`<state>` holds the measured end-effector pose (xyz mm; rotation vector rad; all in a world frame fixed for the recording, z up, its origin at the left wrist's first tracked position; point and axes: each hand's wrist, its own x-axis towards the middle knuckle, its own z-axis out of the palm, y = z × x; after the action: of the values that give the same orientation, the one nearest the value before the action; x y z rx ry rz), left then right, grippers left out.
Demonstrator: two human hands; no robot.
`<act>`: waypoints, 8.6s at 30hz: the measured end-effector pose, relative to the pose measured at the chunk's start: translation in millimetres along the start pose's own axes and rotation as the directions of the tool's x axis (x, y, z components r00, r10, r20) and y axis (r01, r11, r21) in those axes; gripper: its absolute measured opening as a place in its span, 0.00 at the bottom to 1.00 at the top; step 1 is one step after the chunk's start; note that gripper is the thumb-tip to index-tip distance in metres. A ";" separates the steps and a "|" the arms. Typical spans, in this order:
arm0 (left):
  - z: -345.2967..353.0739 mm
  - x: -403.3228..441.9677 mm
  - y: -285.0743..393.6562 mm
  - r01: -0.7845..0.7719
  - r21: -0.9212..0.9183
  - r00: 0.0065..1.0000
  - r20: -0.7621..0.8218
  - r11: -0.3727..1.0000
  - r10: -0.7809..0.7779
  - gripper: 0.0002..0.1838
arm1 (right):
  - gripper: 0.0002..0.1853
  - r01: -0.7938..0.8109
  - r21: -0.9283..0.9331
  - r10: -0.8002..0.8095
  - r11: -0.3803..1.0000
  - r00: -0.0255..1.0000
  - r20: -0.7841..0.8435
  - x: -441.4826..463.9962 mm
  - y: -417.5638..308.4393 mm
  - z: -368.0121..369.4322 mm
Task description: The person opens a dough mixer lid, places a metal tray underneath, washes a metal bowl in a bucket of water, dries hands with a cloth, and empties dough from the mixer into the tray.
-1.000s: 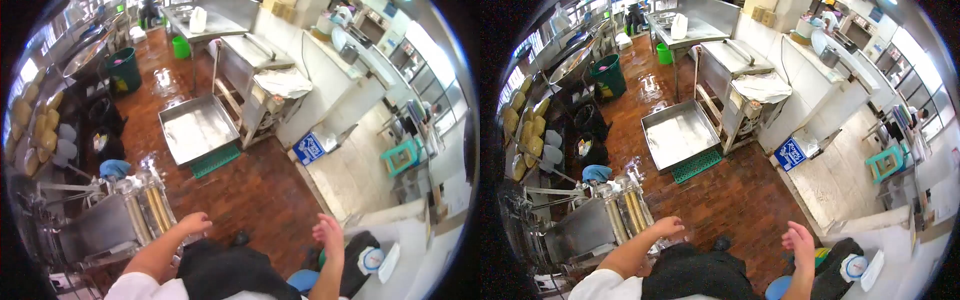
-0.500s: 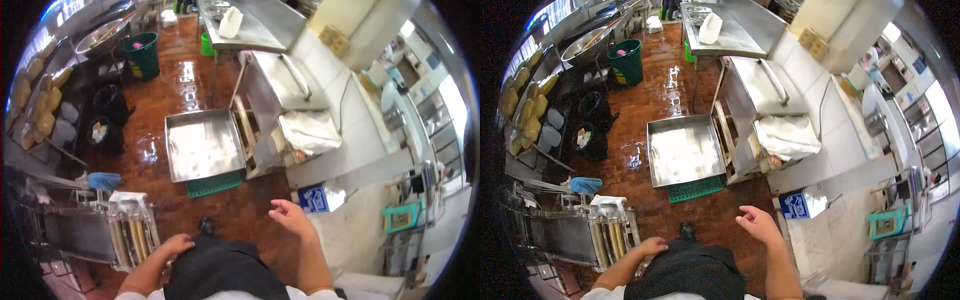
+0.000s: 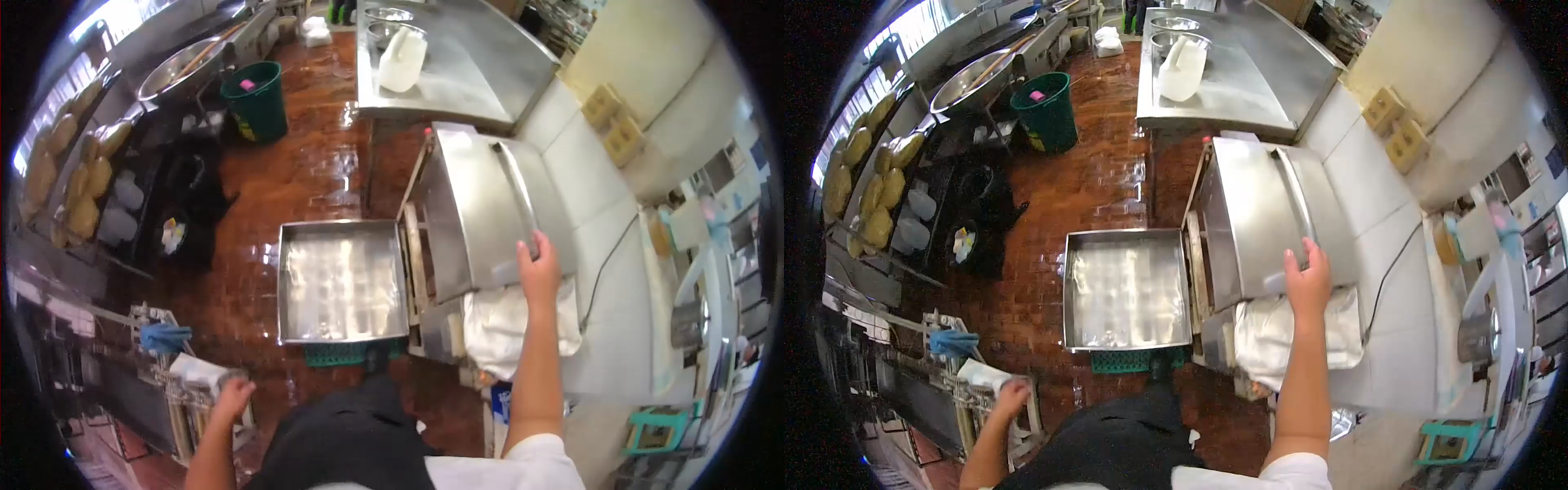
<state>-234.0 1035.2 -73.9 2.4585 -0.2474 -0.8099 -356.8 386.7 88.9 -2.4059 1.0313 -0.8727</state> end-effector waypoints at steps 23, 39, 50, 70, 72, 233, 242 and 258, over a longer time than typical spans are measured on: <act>94.7 -81.6 4.1 0.645 -0.150 0.759 0.237 0.749 -0.607 0.27 | 0.10 -0.518 0.087 0.427 0.851 0.779 0.459 209.0 85.7 82.4; 140.9 -112.1 -17.1 0.488 -0.523 0.841 0.069 0.699 -0.537 0.25 | 0.07 -0.137 0.444 -0.243 0.886 0.678 0.694 81.3 -202.1 111.7; 214.2 -290.6 -128.4 0.526 -0.721 0.667 0.020 0.451 -0.745 0.21 | 0.06 -0.119 0.562 -0.523 0.819 0.251 0.815 -262.6 -435.3 207.0; 277.4 -417.1 -215.8 -0.070 -0.863 0.384 0.440 -0.500 -0.812 0.18 | 0.20 0.281 0.614 -0.615 0.738 -0.094 0.783 -655.2 -567.7 276.8; 287.0 -415.6 -213.2 -0.068 -0.845 0.399 0.464 -0.531 -0.791 0.16 | 0.19 0.284 0.640 -0.642 0.714 -0.101 0.760 -666.4 -571.8 275.2; 76.4 567.9 663.4 -0.914 0.327 0.345 0.322 0.239 0.882 0.10 | 0.22 -0.772 -0.420 0.783 0.477 0.591 -0.196 70.5 -54.2 216.5; 89.9 558.0 630.6 -0.915 0.242 0.381 0.260 0.322 0.887 0.20 | 0.27 -0.795 -0.521 0.941 0.310 0.334 0.051 119.4 -108.6 190.2; 44.0 573.0 628.6 -0.992 -0.064 -0.123 0.437 -0.105 0.891 0.23 | 0.21 -0.838 -0.321 0.880 0.442 0.475 -0.029 88.2 -76.8 190.3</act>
<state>195.8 300.2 -48.1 1.3905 -2.2233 -0.3919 -142.4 390.1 26.2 -1.6277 2.1507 -0.1425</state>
